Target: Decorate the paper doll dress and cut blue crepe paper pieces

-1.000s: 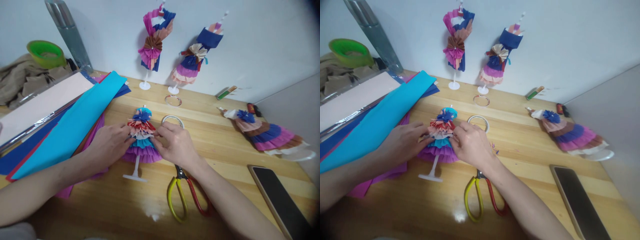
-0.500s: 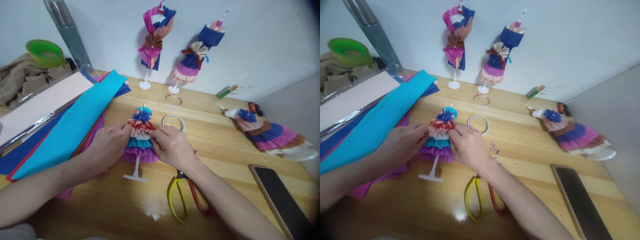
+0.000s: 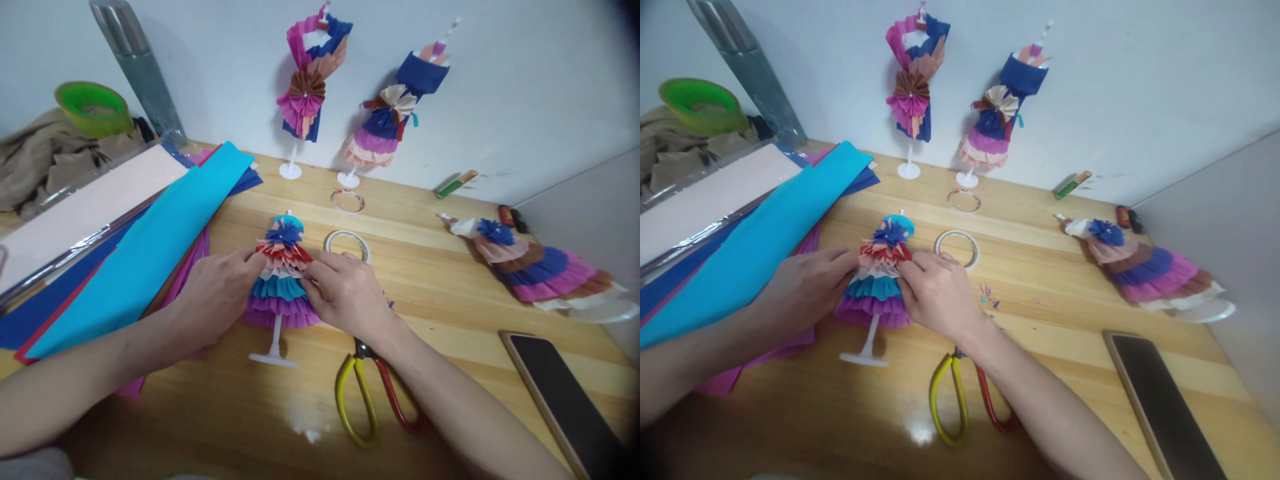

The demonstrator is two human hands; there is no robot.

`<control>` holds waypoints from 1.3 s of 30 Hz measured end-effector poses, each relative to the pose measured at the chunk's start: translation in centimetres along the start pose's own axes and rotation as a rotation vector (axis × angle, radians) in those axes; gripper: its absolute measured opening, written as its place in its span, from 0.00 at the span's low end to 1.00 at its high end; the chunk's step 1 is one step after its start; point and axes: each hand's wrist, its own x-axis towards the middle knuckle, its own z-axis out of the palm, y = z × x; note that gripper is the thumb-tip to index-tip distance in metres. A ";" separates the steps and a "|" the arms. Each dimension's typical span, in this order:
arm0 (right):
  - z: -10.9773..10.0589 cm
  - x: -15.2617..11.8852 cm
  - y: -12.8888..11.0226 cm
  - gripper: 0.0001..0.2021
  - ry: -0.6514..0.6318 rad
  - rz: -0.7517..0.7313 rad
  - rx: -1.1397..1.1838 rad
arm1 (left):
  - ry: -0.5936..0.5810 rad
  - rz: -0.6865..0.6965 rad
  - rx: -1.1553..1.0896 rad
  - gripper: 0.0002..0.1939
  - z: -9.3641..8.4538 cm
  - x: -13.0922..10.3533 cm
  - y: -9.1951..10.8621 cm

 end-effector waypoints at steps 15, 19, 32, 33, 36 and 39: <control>-1.1 0.2 0.3 0.08 -0.129 -0.030 0.123 | -0.088 0.019 -0.004 0.09 -0.8 -0.2 -0.2; -1.2 0.2 0.5 0.07 -0.135 0.032 0.137 | -0.108 -0.001 -0.009 0.06 -0.8 -0.1 -0.2; -0.7 0.1 1.0 0.10 0.039 0.077 0.173 | -0.076 0.011 -0.010 0.13 -1.0 -0.1 -1.1; -0.5 0.1 1.0 0.09 0.052 0.077 0.159 | -0.023 -0.007 -0.009 0.13 -0.9 0.0 -1.2; 0.0 0.1 1.2 0.08 0.038 0.039 0.150 | 0.148 0.067 -0.064 0.14 -0.1 0.4 -1.2; 0.4 0.0 1.2 0.10 0.037 0.015 0.154 | 0.183 0.223 -0.136 0.15 0.7 0.9 -1.0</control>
